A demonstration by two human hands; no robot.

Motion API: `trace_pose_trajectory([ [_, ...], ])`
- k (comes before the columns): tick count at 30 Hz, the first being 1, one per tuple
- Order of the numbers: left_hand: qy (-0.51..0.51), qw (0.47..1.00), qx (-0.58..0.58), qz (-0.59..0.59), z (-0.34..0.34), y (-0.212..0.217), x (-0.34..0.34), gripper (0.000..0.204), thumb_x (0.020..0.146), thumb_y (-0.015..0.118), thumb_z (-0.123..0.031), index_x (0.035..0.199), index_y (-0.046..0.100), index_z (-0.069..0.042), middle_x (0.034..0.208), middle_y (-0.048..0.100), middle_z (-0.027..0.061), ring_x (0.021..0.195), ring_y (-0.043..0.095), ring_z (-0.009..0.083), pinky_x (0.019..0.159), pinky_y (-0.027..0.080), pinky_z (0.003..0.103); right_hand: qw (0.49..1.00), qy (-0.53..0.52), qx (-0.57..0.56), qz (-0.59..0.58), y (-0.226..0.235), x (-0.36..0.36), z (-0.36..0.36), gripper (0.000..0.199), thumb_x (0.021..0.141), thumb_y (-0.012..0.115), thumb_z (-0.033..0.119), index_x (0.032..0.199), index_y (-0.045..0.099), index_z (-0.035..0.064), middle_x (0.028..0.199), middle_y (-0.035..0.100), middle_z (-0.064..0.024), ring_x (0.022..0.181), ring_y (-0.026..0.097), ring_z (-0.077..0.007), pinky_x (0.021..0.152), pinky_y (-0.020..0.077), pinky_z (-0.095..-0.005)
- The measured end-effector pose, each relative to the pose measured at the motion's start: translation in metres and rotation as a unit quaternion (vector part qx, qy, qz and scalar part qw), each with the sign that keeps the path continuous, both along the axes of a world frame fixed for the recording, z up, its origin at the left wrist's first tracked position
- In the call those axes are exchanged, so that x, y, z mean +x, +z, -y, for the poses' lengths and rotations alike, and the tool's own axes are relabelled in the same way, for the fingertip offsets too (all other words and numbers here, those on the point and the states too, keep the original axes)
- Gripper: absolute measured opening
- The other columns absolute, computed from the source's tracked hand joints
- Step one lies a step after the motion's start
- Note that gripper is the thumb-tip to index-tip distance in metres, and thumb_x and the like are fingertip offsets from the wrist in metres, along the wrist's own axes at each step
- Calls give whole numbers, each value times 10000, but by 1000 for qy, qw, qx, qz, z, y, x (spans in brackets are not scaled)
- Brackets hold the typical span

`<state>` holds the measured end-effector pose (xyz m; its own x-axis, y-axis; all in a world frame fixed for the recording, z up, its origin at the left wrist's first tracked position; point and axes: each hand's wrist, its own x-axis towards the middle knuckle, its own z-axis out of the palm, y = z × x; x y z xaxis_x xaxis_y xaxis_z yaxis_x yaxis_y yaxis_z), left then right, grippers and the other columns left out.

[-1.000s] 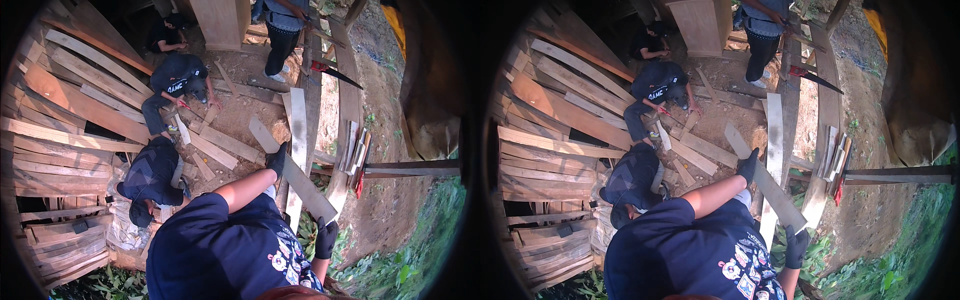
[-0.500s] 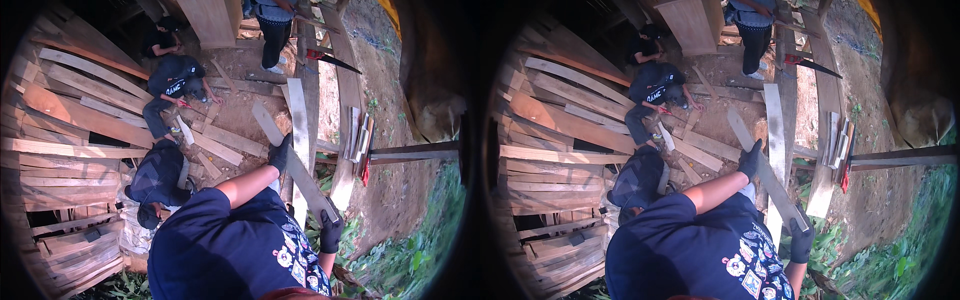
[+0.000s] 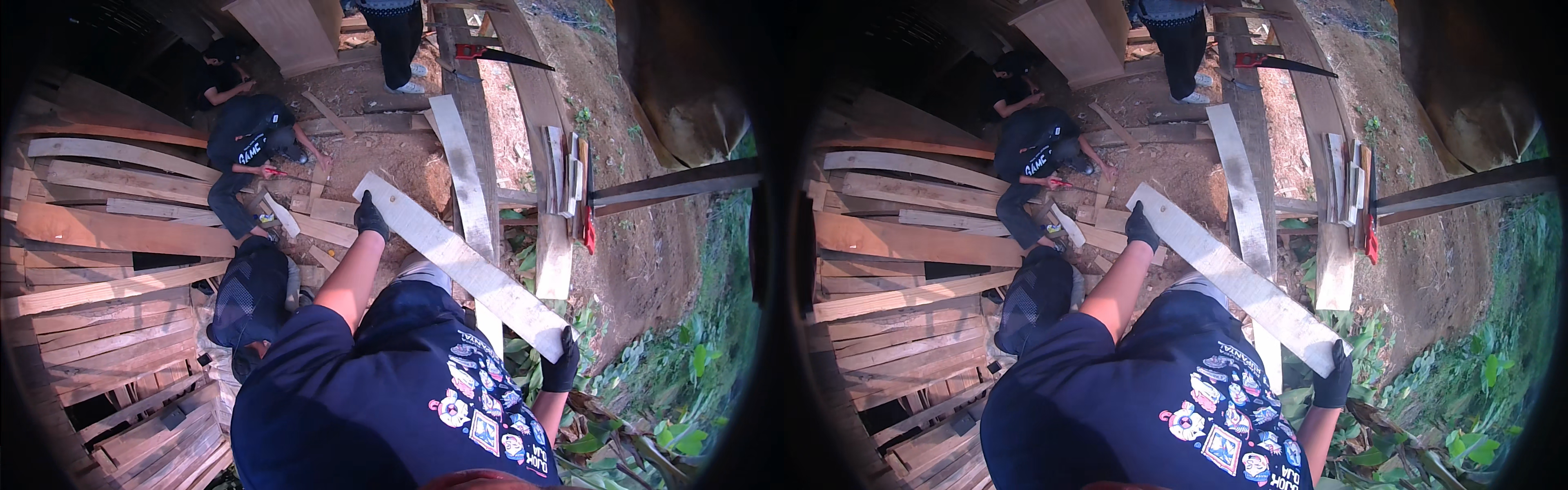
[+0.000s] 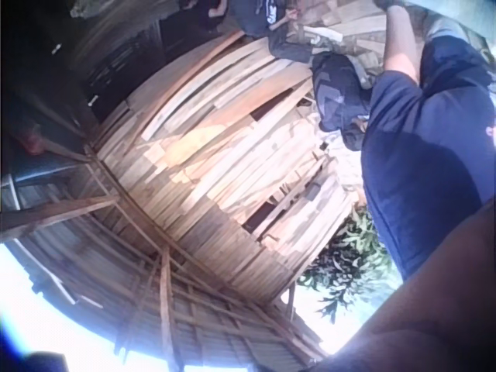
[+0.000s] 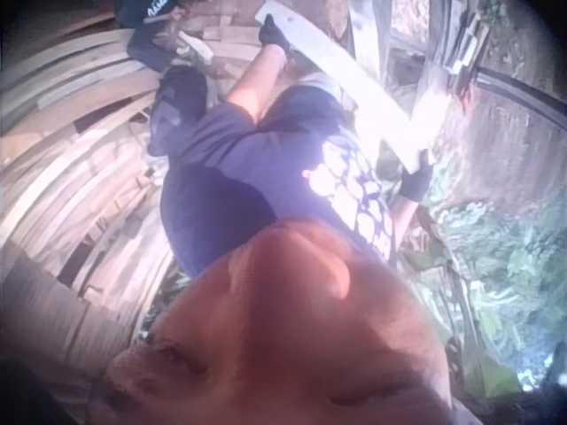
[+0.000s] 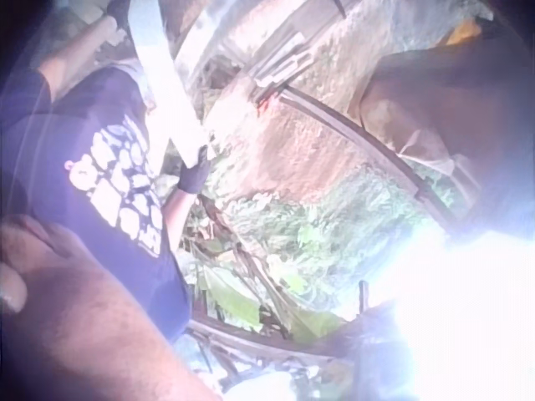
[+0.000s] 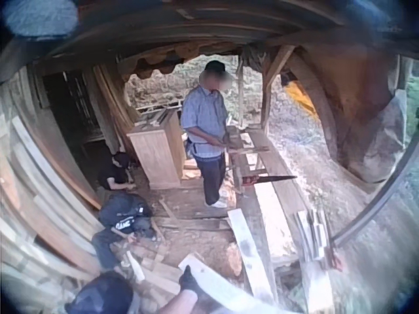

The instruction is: The person uses a hand saw to cut a wooden plank on a makeshift workbench. They position the plank, saw through it, and then move the cut pieces aside while other people work nearby.

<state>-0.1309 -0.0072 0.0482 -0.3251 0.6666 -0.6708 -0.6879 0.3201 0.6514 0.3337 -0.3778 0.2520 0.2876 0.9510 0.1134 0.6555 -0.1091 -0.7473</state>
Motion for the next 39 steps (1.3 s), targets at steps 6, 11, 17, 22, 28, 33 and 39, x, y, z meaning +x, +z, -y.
trace_pose_trajectory([
  [6,-22,999,-17,-42,-7,14,28,483,990,734,-413,1237,693,0,1190,736,127,1017,738,288,882,605,432,915,-233,-79,-319,-35,6,18,409,1018,718,247,1381,644,74,1171,712,-97,1039,688,-262,885,583,-420],
  [11,-189,969,-4,-156,-27,28,62,501,971,760,-384,1234,668,32,1190,714,151,1048,736,270,935,617,419,877,-360,-202,-247,-91,-13,61,626,957,768,351,1472,543,72,1200,704,-125,1051,684,-267,867,590,-420],
  [17,-371,857,5,-357,-41,33,136,638,913,705,-575,1107,781,29,1046,795,226,965,778,353,909,574,451,786,-460,-295,-290,-124,-39,118,730,842,824,412,1403,537,43,1237,697,-157,1078,690,-356,858,576,-444],
  [22,-560,765,-13,-319,-31,107,189,592,937,727,-530,1049,721,51,869,781,178,721,769,241,676,611,388,831,-278,-449,176,-101,-79,188,668,831,826,434,1303,617,9,1083,754,-172,944,741,-383,809,595,-452],
  [28,-691,618,159,-340,-18,125,241,708,939,641,-613,1168,676,56,936,769,218,873,766,349,806,593,464,668,-580,-462,-70,-74,-70,152,657,841,800,495,1262,648,14,1043,751,-160,905,736,-357,773,591,-444],
  [33,-698,646,198,-239,-30,150,245,771,956,580,-642,1219,668,77,1047,746,262,1066,717,406,931,555,494,623,-615,-479,-65,-43,-69,115,658,849,778,545,1228,673,17,1010,748,-150,872,732,-336,742,588,-437],
  [39,-660,684,185,-249,-71,147,232,677,975,590,-617,1168,648,30,931,753,214,941,735,385,866,563,486,591,-640,-486,-73,-32,-86,86,672,859,752,606,1187,704,22,970,746,-138,832,727,-310,706,584,-430],
])
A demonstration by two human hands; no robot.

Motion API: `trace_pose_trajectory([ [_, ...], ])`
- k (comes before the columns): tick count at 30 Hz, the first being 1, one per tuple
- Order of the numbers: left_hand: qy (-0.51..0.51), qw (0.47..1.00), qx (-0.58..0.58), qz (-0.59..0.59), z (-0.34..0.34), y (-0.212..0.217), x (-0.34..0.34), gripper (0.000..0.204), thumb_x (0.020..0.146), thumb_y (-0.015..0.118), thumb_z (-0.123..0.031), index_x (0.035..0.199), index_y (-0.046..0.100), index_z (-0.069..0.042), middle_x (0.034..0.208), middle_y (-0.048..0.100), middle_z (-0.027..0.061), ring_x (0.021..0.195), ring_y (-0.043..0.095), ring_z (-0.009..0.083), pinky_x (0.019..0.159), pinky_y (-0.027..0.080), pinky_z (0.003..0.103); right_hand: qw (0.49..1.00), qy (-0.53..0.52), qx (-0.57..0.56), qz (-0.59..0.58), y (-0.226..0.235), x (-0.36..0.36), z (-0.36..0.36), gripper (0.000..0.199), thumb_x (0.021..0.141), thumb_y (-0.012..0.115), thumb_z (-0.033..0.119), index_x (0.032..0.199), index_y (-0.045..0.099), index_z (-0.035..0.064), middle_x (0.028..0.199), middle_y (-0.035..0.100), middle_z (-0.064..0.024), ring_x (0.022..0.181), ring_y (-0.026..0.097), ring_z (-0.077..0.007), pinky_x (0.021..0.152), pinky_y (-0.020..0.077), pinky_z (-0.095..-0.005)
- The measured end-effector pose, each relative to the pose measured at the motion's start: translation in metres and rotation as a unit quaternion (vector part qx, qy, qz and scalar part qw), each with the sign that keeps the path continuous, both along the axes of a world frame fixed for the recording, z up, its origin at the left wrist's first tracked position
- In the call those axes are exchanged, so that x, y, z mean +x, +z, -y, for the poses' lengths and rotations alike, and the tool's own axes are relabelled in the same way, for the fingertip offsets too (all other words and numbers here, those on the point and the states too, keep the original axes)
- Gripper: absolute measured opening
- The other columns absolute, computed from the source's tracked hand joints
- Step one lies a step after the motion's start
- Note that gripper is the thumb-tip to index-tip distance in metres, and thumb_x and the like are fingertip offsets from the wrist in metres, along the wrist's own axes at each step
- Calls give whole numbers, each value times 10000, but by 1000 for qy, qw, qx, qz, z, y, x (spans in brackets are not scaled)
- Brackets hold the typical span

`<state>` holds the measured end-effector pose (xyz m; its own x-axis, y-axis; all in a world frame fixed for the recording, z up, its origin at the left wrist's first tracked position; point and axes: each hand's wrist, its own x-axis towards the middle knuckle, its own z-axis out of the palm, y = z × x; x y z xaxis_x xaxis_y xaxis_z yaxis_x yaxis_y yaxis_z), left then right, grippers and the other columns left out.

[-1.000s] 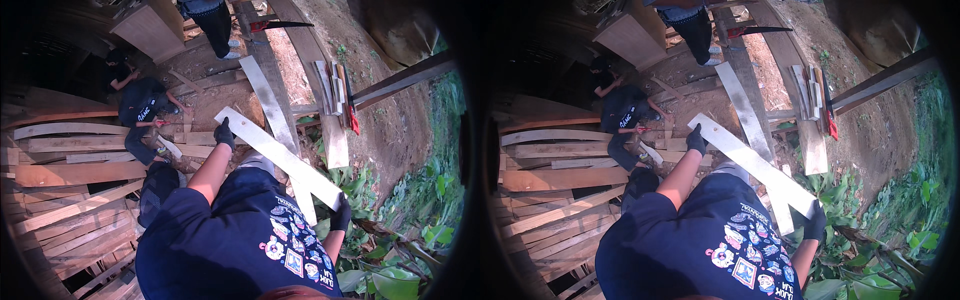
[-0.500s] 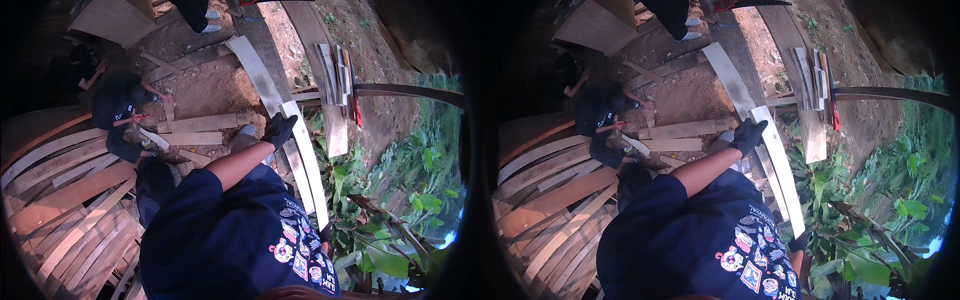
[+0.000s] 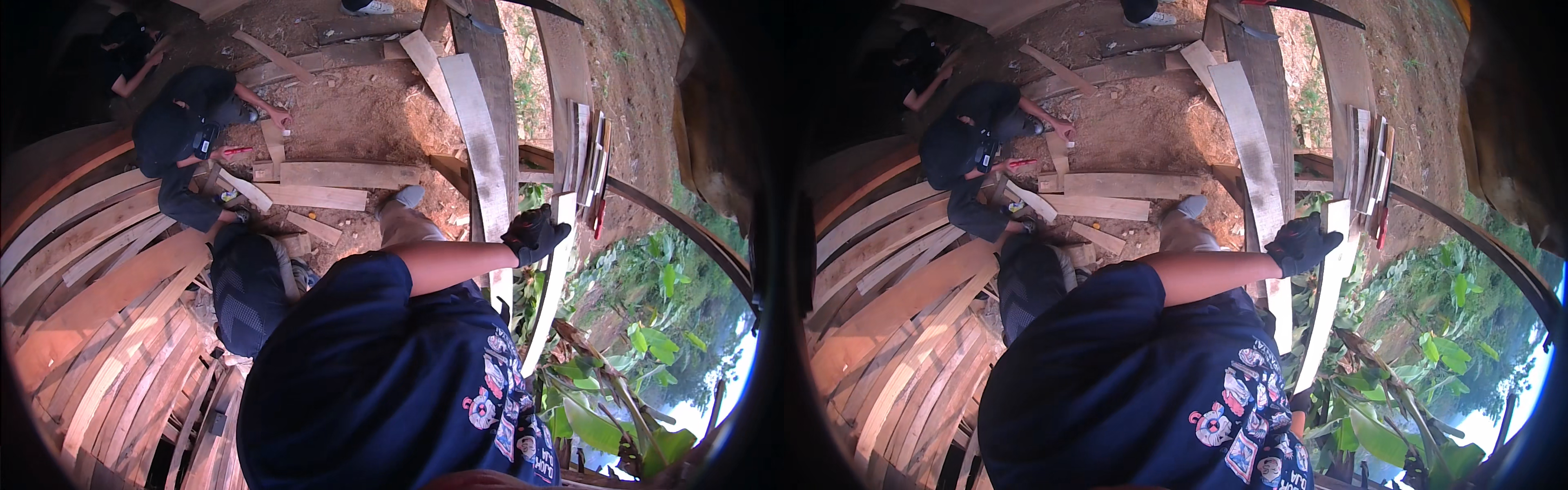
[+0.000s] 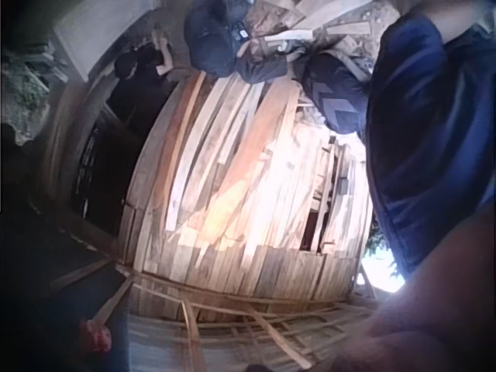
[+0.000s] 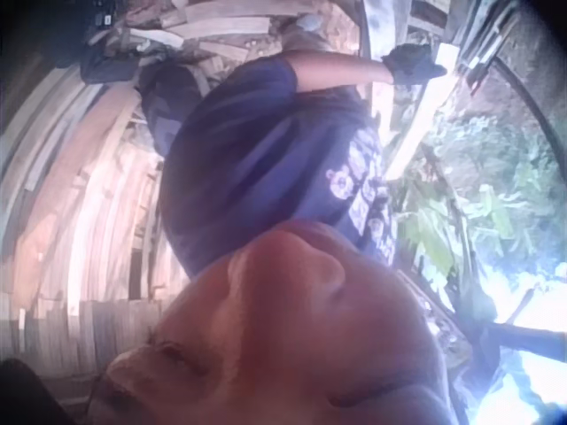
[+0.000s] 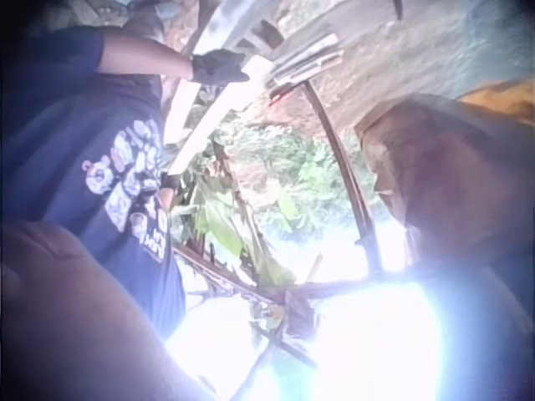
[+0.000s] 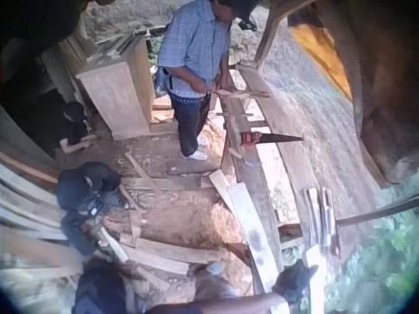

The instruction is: The person uses a hand saw to cut a wooden plank on a makeshift workbench. They position the plank, saw through it, and then move the cut pieces aside while other people work nearby.

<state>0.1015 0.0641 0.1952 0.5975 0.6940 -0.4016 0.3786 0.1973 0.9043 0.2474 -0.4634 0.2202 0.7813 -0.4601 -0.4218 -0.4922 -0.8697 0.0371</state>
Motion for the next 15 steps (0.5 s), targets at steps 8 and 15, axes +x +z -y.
trace_pose_trajectory([
  [8,109,985,-118,62,-60,-41,-90,466,970,732,-490,1007,665,-31,684,715,60,569,687,129,523,542,307,997,-69,7,-19,-22,-28,-28,710,872,717,687,1132,745,27,916,742,-122,779,720,-276,657,578,-419],
  [15,187,969,-159,-18,-96,-65,-165,581,944,766,-519,1196,672,-5,922,786,116,584,717,157,545,589,298,994,-62,79,-51,-28,-95,-114,772,985,533,754,944,783,25,741,691,-69,604,664,-198,514,528,-371],
])
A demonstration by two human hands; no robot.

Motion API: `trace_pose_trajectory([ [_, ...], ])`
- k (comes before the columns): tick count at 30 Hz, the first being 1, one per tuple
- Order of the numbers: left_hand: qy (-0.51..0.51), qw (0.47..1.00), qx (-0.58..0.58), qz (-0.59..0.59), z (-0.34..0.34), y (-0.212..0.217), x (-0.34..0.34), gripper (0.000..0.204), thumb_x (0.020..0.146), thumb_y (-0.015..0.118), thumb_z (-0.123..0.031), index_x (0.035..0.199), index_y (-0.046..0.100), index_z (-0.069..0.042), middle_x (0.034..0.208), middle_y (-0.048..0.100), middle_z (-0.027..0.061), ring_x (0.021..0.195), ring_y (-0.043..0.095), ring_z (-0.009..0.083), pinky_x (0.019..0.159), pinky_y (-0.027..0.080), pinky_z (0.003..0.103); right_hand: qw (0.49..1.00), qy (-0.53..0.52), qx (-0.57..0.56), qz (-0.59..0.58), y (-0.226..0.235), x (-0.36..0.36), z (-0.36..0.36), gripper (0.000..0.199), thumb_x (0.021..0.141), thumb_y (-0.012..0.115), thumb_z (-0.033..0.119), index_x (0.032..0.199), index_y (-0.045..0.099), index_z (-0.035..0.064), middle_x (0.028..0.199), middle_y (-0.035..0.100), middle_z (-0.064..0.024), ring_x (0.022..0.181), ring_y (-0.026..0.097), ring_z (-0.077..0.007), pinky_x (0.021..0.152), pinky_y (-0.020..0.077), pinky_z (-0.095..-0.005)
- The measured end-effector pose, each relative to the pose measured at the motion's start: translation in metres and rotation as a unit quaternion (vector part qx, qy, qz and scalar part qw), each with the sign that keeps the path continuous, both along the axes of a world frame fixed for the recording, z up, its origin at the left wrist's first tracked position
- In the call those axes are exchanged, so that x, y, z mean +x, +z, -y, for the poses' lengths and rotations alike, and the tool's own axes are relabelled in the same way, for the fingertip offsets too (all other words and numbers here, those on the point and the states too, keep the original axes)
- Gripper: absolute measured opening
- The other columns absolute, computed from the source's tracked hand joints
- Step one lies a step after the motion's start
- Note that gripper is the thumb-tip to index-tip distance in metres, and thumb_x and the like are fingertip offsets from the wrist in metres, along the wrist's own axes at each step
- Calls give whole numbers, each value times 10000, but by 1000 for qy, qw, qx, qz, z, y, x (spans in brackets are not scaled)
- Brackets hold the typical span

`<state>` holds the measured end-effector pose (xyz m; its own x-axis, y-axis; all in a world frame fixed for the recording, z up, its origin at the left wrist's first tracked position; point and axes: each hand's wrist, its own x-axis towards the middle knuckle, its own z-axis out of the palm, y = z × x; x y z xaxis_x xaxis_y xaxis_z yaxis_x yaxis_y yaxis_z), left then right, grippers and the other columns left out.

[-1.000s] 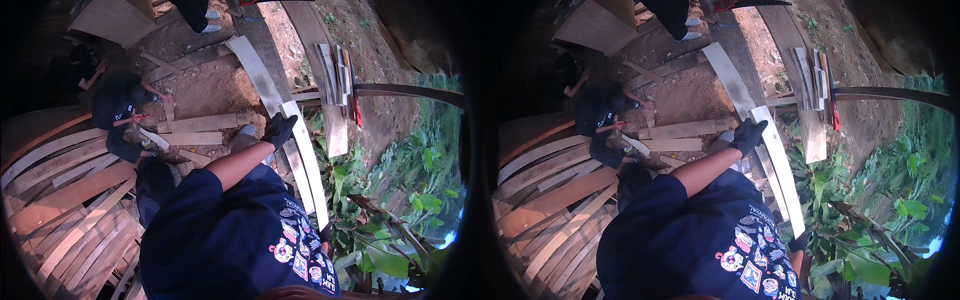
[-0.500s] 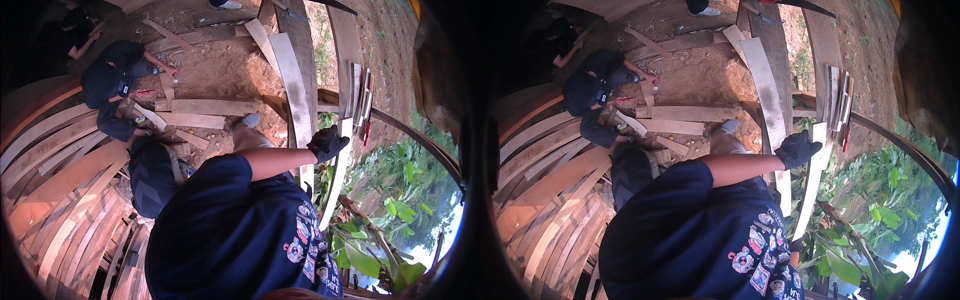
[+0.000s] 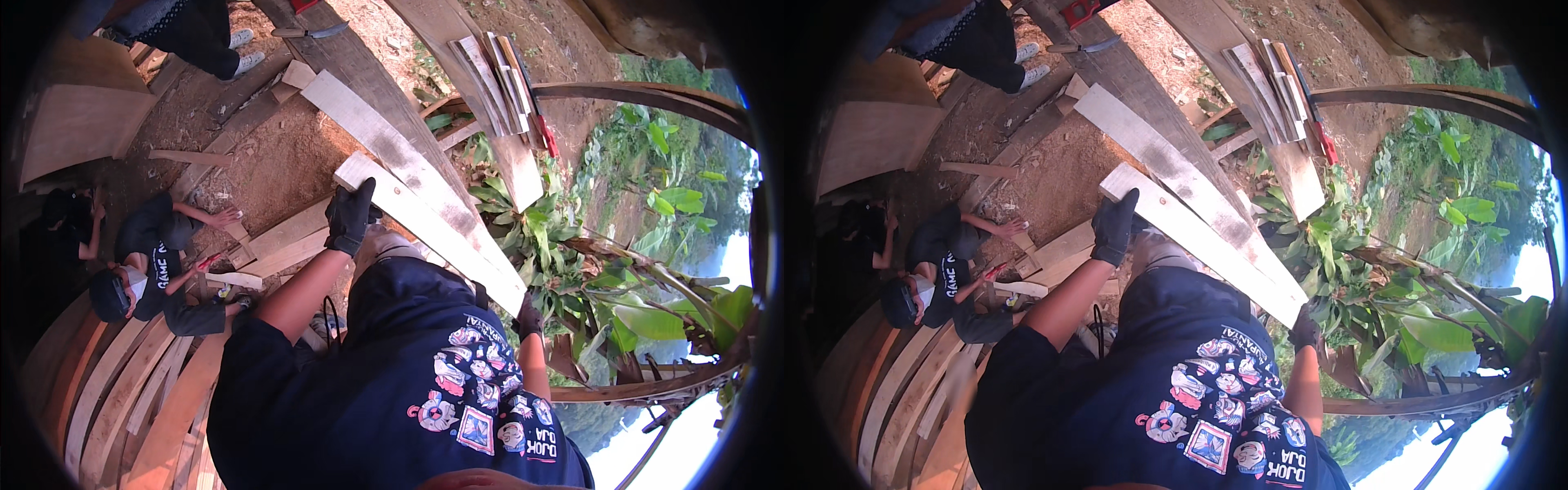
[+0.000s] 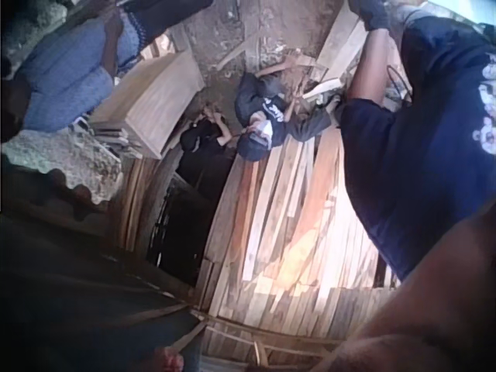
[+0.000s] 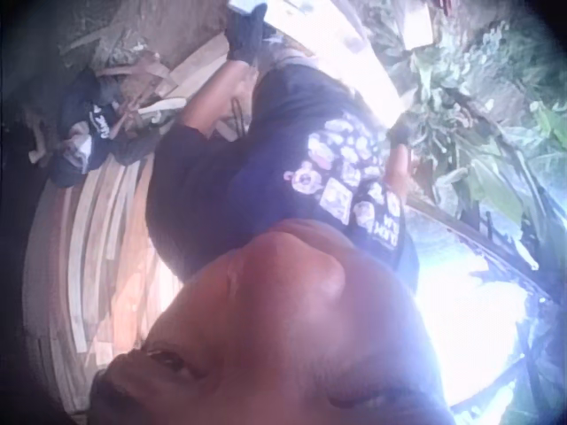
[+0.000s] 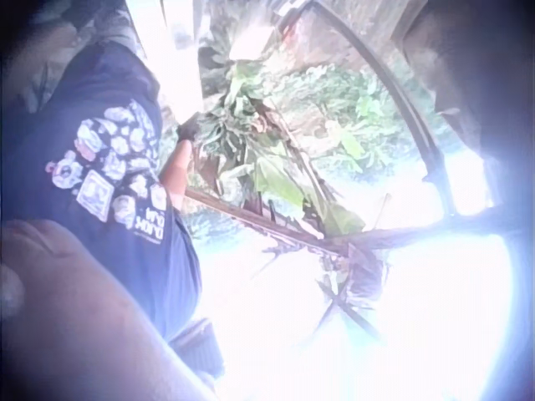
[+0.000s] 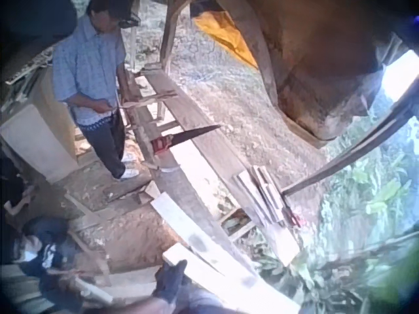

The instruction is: The person uses a hand saw to cut a wooden plank on a makeshift workbench. They position the plank, saw through it, and then move the cut pieces aside while other people work nearby.

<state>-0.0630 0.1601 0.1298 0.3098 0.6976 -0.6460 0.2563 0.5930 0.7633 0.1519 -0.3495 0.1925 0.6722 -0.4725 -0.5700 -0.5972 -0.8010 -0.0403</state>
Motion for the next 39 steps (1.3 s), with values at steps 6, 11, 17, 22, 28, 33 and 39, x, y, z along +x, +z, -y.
trace_pose_trajectory([
  [6,53,998,-32,4,-40,-33,13,565,966,750,-428,1212,603,60,1132,709,197,877,753,271,697,653,381,965,-60,256,22,-27,-31,6,564,945,738,423,1269,626,-23,1147,686,-258,984,714,-337,740,617,-434],
  [11,148,985,19,81,-65,-33,50,566,1024,674,-467,1288,582,26,1317,650,193,1134,714,307,904,627,429,849,487,123,166,-50,-40,-1,504,1020,657,412,1388,574,79,1247,676,-146,1131,653,-299,948,571,-456],
  [17,172,971,8,168,-78,-29,90,639,1042,639,-497,1447,534,-14,1406,629,162,1280,644,317,1068,530,476,803,518,144,257,-45,-46,-40,377,1090,579,471,1338,599,188,1230,666,7,993,647,-163,877,554,-382],
  [22,112,956,-139,232,-32,-20,115,696,1046,609,-540,1533,496,-55,1534,567,120,1354,596,302,1140,468,472,842,86,524,100,-7,-55,-93,330,1079,613,251,1359,582,80,1259,661,-68,1067,641,-236,933,545,-377],
  [28,-45,915,-279,289,50,9,130,690,1054,591,-525,1565,456,-80,1546,546,122,1443,501,319,1216,384,491,828,408,273,271,-40,-55,-69,663,895,830,270,1380,520,-59,1267,603,-324,1085,642,-495,928,559,-518],
  [33,-72,916,-286,273,67,13,133,763,1024,600,-590,1584,437,-98,1579,514,121,1462,478,324,1236,361,497,823,460,182,280,-1,-42,-74,683,849,867,224,1404,571,-41,1344,593,-334,1126,650,-489,943,573,-500],
  [39,-75,936,-237,249,62,22,143,870,1005,488,-745,1614,400,-130,1634,462,91,1502,436,315,1259,330,499,857,71,493,132,-9,-33,-74,346,1025,703,257,1253,628,8,1132,664,-98,992,677,-203,837,580,-340],
])
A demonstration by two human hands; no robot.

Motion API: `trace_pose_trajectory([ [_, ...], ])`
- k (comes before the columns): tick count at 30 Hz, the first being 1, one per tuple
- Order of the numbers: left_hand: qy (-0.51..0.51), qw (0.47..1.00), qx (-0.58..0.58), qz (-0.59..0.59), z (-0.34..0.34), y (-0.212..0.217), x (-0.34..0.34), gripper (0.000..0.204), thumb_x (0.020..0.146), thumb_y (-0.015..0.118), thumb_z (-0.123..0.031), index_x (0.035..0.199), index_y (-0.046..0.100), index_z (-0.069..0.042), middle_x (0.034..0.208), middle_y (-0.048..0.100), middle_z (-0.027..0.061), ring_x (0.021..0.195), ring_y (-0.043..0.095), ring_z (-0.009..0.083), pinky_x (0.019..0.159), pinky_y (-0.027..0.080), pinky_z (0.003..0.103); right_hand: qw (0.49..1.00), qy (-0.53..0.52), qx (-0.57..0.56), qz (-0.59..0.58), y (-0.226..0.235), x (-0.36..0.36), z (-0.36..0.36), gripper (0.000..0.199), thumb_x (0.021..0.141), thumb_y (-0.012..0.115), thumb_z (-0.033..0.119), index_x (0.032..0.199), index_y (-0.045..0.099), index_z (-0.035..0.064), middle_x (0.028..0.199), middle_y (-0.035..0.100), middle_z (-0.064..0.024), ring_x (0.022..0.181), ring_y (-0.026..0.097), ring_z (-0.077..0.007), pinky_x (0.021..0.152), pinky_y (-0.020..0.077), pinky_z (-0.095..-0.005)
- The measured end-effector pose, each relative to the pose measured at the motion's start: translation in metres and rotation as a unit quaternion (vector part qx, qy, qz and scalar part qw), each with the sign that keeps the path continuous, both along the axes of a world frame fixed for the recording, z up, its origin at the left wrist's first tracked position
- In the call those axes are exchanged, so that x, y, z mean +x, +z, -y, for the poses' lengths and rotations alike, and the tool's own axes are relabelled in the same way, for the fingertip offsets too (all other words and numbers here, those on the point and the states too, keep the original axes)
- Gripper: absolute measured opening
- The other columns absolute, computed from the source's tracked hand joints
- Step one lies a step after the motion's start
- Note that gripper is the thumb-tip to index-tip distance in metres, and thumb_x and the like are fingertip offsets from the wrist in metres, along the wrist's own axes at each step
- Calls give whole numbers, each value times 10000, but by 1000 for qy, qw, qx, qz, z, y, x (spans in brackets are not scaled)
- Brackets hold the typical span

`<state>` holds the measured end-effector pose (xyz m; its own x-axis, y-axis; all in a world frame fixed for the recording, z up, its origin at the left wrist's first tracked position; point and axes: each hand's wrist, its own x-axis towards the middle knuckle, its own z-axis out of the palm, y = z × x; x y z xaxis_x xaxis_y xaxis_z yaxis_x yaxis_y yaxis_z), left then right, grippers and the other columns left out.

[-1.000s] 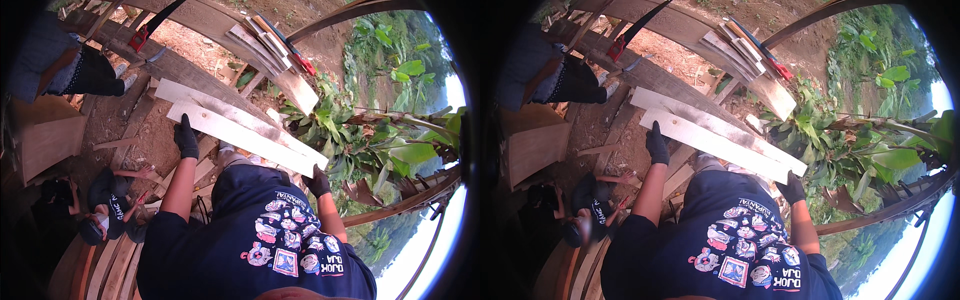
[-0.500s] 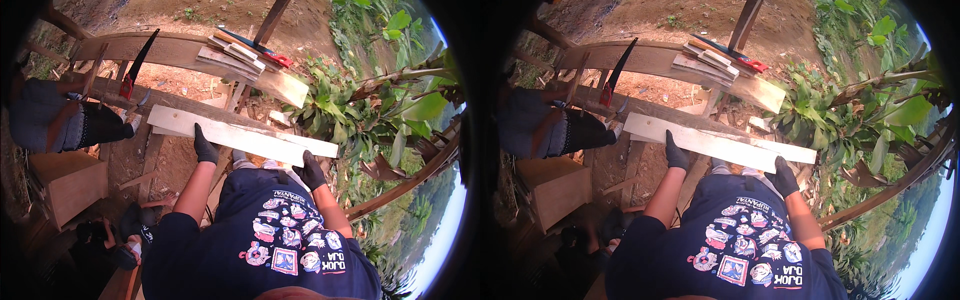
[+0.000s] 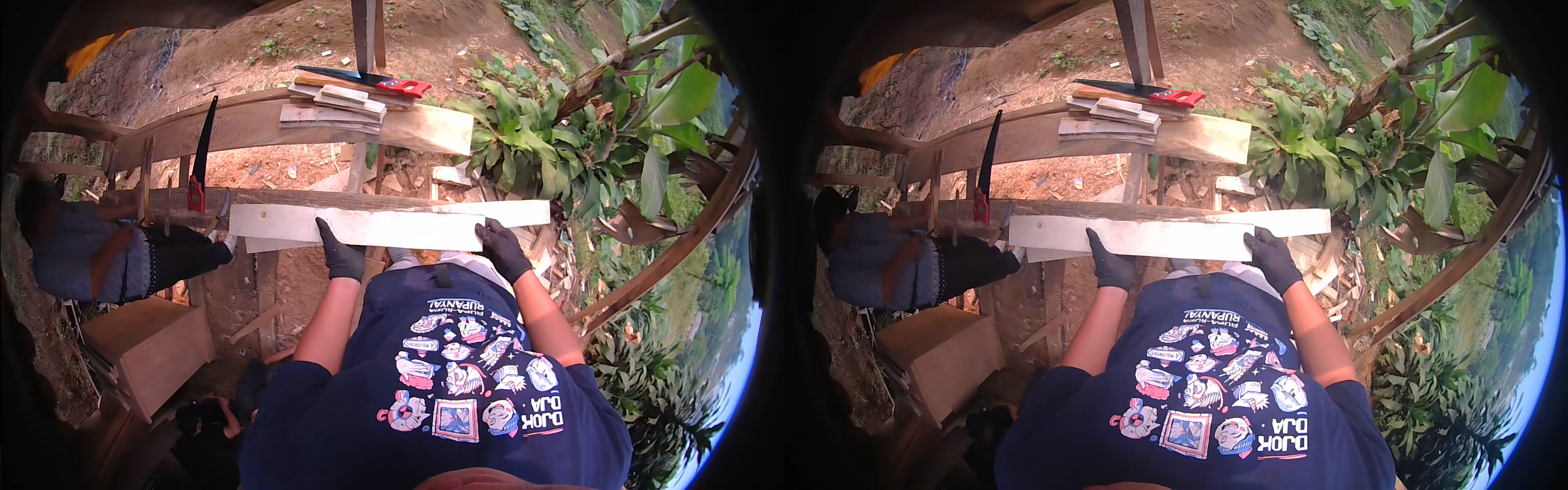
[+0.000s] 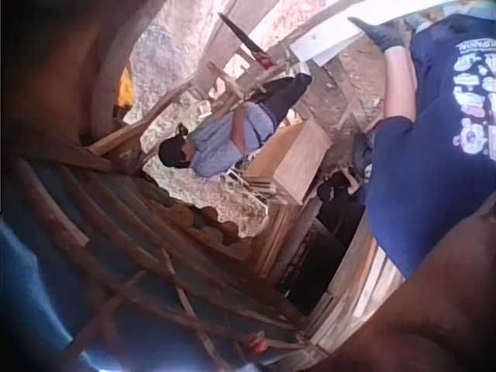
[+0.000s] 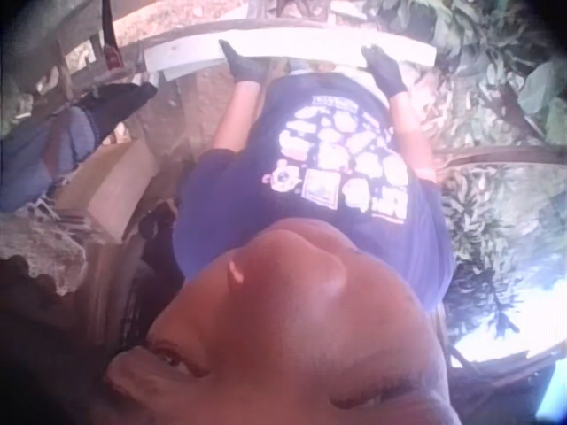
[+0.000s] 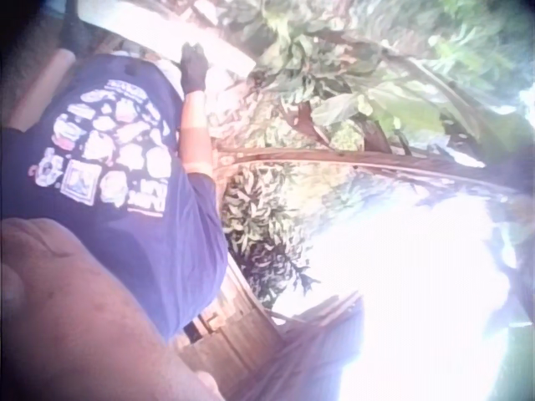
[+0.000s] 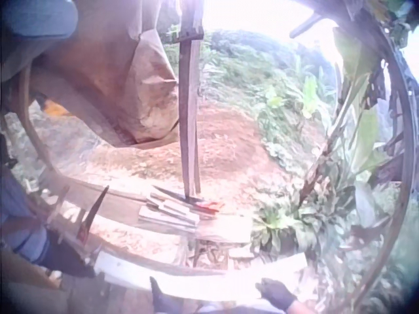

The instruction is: The person uses a hand saw to cut a wooden plank on a makeshift workbench. They position the plank, saw through it, and then move the cut pieces aside while other people work nearby.

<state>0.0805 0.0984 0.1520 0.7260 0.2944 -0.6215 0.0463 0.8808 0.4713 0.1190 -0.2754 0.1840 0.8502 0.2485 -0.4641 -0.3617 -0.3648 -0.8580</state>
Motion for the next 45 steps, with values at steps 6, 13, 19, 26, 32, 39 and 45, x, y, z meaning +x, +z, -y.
trace_pose_trajectory([
  [6,58,988,116,-79,-3,13,11,915,1005,509,-743,1637,364,-97,1643,453,101,1491,455,313,1250,348,479,975,-61,95,-189,1,1,20,442,997,732,374,1241,691,6,1074,742,-87,986,724,-186,844,584,-321],
  [13,77,976,168,-118,-18,27,13,912,1003,465,-780,1634,369,-129,1648,444,81,1502,443,298,1245,355,490,964,-170,4,-205,-30,10,98,402,1039,678,401,1277,683,78,1086,765,-73,935,731,-175,811,571,-324],
  [19,128,947,252,-153,-1,46,16,846,1010,569,-688,1581,437,-78,1595,512,108,1436,520,313,1213,402,490,948,-233,25,-214,-63,4,166,363,1036,682,344,1265,694,62,1050,769,-78,900,738,-180,779,580,-325],
  [26,156,969,179,-67,-51,11,-8,647,1068,566,-518,1520,477,-62,1525,559,168,1411,535,353,1195,439,512,921,-287,31,-260,-103,-15,218,322,993,737,360,1175,691,97,970,766,-61,780,727,-162,664,562,-310],
  [32,108,927,326,-150,-69,11,-18,527,1086,567,-336,1496,463,-22,1502,558,196,1373,548,346,1138,480,472,906,-194,-157,-341,-141,-63,253,309,1031,662,398,1046,715,94,851,736,-39,663,684,-131,550,532,-303],
  [39,156,965,171,-122,-101,10,-20,532,1075,595,-444,1379,582,-8,1372,646,192,1250,615,327,1052,534,445,882,-236,-144,-382,-169,-122,275,329,1021,673,421,1057,727,99,868,742,-49,669,686,-140,540,516,-304],
  [45,74,987,89,-110,-100,24,18,534,1028,687,-388,1303,627,66,1231,707,212,1120,669,325,943,570,419,845,-355,-64,-394,-187,-187,250,317,1020,678,396,1061,739,88,908,771,-62,695,708,-149,560,534,-316],
])
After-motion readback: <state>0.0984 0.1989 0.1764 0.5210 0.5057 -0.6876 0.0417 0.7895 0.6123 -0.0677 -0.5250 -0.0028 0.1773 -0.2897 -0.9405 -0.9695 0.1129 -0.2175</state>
